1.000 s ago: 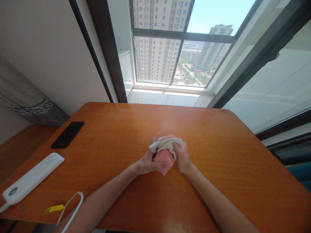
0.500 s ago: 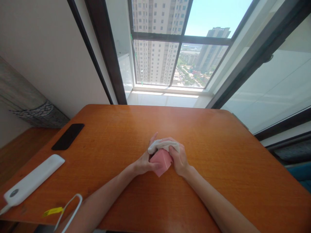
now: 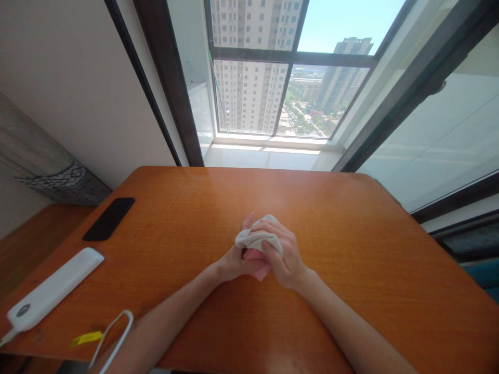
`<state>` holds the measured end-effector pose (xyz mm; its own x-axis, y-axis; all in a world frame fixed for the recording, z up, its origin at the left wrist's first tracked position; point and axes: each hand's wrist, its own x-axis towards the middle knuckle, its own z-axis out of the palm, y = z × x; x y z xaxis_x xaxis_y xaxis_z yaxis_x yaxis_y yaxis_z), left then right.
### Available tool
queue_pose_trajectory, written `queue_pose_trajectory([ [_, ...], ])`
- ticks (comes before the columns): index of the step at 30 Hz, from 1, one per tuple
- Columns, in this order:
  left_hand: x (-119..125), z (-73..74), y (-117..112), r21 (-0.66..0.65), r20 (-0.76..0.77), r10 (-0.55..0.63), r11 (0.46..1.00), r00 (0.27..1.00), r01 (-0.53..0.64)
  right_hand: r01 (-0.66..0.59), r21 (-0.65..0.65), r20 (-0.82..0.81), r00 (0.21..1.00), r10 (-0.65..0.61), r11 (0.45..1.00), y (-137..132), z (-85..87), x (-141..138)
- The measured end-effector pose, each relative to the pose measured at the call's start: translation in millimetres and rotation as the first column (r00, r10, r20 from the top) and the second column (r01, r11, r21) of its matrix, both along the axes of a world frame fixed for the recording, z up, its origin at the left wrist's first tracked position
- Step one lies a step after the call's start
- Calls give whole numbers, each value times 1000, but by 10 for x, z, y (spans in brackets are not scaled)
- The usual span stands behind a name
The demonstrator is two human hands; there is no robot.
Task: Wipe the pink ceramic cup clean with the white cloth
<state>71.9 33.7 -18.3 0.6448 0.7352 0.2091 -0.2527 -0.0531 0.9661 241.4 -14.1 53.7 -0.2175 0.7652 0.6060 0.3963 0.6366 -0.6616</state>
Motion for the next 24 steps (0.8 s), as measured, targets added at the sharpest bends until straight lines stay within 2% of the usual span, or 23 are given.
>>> queue_pose_trajectory([
  [2, -35, 21, -10, -36, -11, -50, 998, 999, 49, 27, -284, -264, 959, -105, 958, 85, -101, 30],
  [4, -57, 36, -15, -57, -37, -74, 996, 997, 72, 5, -487, -461, 848, -261, 873, 172, -230, 35],
  [5, -64, 41, -14, -55, -52, -72, 996, 996, 69, -11, -540, -525, 786, -326, 842, 205, -289, 31],
  [7, -74, 49, -10, -49, -63, -66, 997, 996, 63, -29, -568, -589, 712, -382, 822, 234, -366, 19],
  [8, -78, 52, -8, -51, -60, -69, 997, 996, 66, -21, -559, -590, 713, -379, 829, 226, -375, 16],
  [10, -82, 62, -8, -51, -43, -99, 994, 994, 97, 20, -480, -526, 794, -306, 877, 168, -328, 20],
  [12, -72, 74, -11, -40, -5, -119, 992, 993, 119, 57, -286, -363, 917, -163, 956, 81, -218, 28],
  [14, -33, 84, -11, -5, 7, -87, 996, 996, 87, 36, -20, -115, 993, -38, 999, -1, -91, 25],
  [16, 36, 88, 0, 21, -26, -16, 1000, 1000, 16, -22, 188, 134, 991, -4, 982, -55, 8, 4],
  [18, 114, 86, 19, 16, -69, 33, 999, 997, -32, -66, 291, 287, 958, -22, 955, -77, 60, -25],
  [21, 161, 78, 31, 2, -68, 51, 999, 996, -51, -90, 305, 290, 957, -3, 948, -62, 63, -35],
  [23, 119, 74, 15, 10, -45, 43, 999, 998, -42, -72, 205, 144, 989, 42, 976, -31, 23, -8],
  [24, 83, 72, 2, 4, -26, 22, 1000, 999, -22, -56, 114, 31, 998, 53, 992, -12, -10, 10],
])
